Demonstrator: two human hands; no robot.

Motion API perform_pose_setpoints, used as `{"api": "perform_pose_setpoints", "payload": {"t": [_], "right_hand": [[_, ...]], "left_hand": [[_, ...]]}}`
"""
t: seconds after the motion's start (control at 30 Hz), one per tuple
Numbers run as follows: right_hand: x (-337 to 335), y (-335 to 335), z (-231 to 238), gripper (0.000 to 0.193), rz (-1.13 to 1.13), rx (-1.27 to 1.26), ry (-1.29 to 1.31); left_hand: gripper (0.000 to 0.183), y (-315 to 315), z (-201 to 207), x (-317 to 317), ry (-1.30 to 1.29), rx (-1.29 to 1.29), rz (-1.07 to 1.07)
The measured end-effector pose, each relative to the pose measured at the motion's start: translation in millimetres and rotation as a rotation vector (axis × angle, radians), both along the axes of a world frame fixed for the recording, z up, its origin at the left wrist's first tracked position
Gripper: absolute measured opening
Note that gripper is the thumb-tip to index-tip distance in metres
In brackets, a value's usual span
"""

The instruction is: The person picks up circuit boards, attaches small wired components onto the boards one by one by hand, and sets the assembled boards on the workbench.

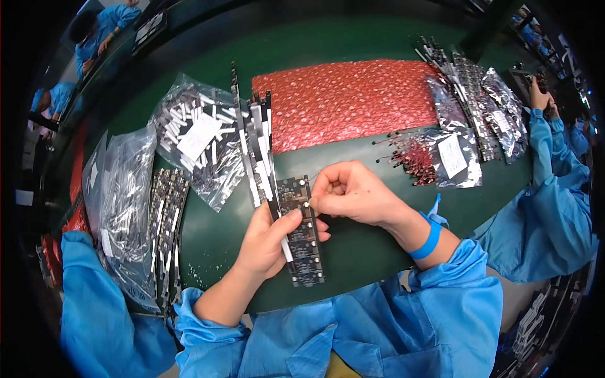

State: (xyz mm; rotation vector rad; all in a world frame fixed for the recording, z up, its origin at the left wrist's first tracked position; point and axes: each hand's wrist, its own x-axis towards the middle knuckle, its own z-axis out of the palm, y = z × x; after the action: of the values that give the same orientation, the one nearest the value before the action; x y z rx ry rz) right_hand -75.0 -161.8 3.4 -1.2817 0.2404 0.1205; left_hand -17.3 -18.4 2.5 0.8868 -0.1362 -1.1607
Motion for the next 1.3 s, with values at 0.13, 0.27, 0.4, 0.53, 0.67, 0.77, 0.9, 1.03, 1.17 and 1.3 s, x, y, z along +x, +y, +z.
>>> {"api": "perform_pose_setpoints", "payload": {"t": [0.13, 0.27, 0.4, 0.53, 0.67, 0.77, 0.9, 1.03, 1.17, 1.3], "right_hand": [[-2, -3, -4, 0.009, -0.056, -0.036, -0.046], [-1, -37, 11, 0.014, -0.073, -0.947, -0.145], [-9, -73, 9, 0.017, -0.314, -1.36, -0.1], [-9, -80, 3, 0.013, -0.202, -1.437, 0.077], [-7, -84, -7, 0.012, -0.133, -1.359, -0.003], [-5, -80, -5, 0.01, -0.117, -1.416, -0.148], [-5, -70, 9, 0.007, -0.199, -1.043, -0.127], [0, -60, 10, 0.01, -0.289, -0.385, -0.185], [-1, -49, 17, 0.014, -0.321, -0.229, -0.162], [-4, -32, 19, 0.014, -0.278, 0.001, -0.197]], "left_hand": [[0.025, -5, 3, -7, 0.002, 0.005, 0.001], [0.027, 2, -4, 0, -0.008, 0.037, 0.01], [0.026, -2, -1, 1, 0.001, 0.093, 0.02], [0.026, -2, -2, 2, -0.005, 0.089, 0.021], [0.026, 0, -3, 2, 0.042, 0.039, -0.007], [0.024, 1, -5, 3, 0.053, 0.052, -0.011], [0.025, 0, -4, 3, 0.049, 0.018, 0.001], [0.027, -1, -4, 4, 0.031, 0.015, 0.004], [0.027, -1, -3, 5, 0.049, 0.01, 0.005], [0.026, 0, -3, 6, 0.034, 0.017, 0.028]]}}
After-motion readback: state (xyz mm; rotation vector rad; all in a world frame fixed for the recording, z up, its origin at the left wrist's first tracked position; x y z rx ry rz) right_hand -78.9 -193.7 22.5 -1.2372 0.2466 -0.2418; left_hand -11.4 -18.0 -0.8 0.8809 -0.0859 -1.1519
